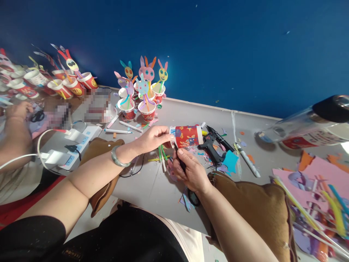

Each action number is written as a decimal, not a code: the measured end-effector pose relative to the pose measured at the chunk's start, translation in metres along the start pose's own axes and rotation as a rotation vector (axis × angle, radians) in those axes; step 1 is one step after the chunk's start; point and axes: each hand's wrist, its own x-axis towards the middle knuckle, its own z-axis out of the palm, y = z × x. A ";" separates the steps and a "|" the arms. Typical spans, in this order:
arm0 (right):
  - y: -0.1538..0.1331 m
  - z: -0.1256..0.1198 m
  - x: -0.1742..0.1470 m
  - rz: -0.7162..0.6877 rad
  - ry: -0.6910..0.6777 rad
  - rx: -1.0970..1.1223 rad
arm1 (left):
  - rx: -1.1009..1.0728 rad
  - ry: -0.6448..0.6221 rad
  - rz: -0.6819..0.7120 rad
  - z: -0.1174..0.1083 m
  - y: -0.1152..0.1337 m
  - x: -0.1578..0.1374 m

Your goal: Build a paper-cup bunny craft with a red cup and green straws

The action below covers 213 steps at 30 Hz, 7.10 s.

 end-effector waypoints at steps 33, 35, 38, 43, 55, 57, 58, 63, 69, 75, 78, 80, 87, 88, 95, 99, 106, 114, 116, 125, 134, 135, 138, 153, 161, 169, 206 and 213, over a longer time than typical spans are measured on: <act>-0.001 -0.041 0.017 -0.534 0.462 -0.570 | 0.117 -0.079 0.299 -0.007 0.013 -0.006; -0.001 -0.040 0.016 -0.487 0.430 -0.507 | 0.164 -0.033 0.369 -0.007 0.011 -0.005; 0.000 -0.035 0.015 -0.461 0.399 -0.469 | 0.201 -0.016 0.412 -0.008 0.006 -0.004; 0.003 -0.028 0.011 -0.427 0.350 -0.524 | 0.186 -0.142 0.382 -0.009 0.009 -0.008; 0.004 -0.033 0.012 -0.742 0.416 -1.039 | 0.248 -0.192 0.445 -0.008 0.006 -0.006; 0.004 -0.034 0.011 -0.824 0.438 -1.112 | 0.265 -0.171 0.471 -0.007 0.004 -0.005; 0.003 -0.034 0.010 -0.857 0.437 -1.140 | 0.277 -0.164 0.481 -0.006 0.004 -0.005; -0.001 -0.032 0.006 -0.981 0.434 -1.254 | 0.303 -0.145 0.516 -0.004 0.003 -0.005; -0.003 -0.029 0.004 -0.962 0.449 -1.287 | 0.285 -0.132 0.544 -0.002 0.004 -0.007; -0.006 -0.025 0.000 -0.889 0.486 -1.303 | 0.320 -0.122 0.534 -0.001 0.005 -0.009; -0.007 -0.023 -0.001 -0.839 0.479 -1.276 | 0.357 -0.114 0.556 0.000 0.005 -0.009; -0.007 -0.023 -0.002 -0.813 0.471 -1.259 | 0.365 -0.113 0.547 0.001 0.005 -0.009; -0.010 -0.021 -0.005 -0.816 0.445 -1.253 | 0.268 -0.123 0.483 0.003 0.006 -0.013; -0.010 -0.021 -0.006 -0.820 0.445 -1.256 | 0.250 -0.127 0.475 0.003 0.006 -0.013; -0.012 -0.021 -0.007 -0.836 0.442 -1.279 | 0.179 -0.177 0.395 0.000 0.011 -0.013; -0.012 -0.022 -0.008 -0.856 0.430 -1.298 | 0.147 -0.213 0.358 -0.002 0.013 -0.012; -0.014 -0.024 -0.009 -0.903 0.412 -1.342 | 0.109 -0.289 0.298 -0.006 0.017 -0.013; -0.015 -0.024 -0.008 -0.888 0.402 -1.303 | 0.058 -0.356 0.225 -0.008 0.019 -0.013; -0.015 -0.024 -0.009 -0.865 0.389 -1.292 | 0.053 -0.352 0.212 -0.008 0.020 -0.013; -0.016 -0.022 -0.008 -0.787 0.330 -1.208 | 0.142 -0.314 0.289 -0.008 0.019 -0.013; -0.014 -0.022 -0.008 -0.845 0.341 -1.226 | 0.009 -0.378 0.167 -0.007 0.019 -0.013; -0.014 -0.023 -0.008 -0.856 0.342 -1.235 | -0.016 -0.391 0.149 -0.007 0.018 -0.013; -0.013 -0.025 -0.008 -0.872 0.347 -1.279 | -0.073 -0.422 0.097 -0.008 0.019 -0.012; -0.015 -0.028 -0.008 -1.087 0.302 -1.399 | -0.181 -0.438 -0.100 -0.009 0.026 -0.014; -0.014 -0.029 -0.008 -1.134 0.287 -1.458 | -0.220 -0.451 -0.129 -0.011 0.022 -0.013; -0.015 -0.028 -0.009 -1.146 0.309 -1.469 | -0.239 -0.433 -0.126 -0.012 0.031 -0.015; -0.016 -0.030 -0.012 -1.189 0.242 -1.577 | -0.288 -0.518 -0.198 -0.012 0.028 -0.015; -0.016 -0.030 -0.013 -1.156 0.237 -1.584 | -0.275 -0.519 -0.226 -0.012 0.027 -0.015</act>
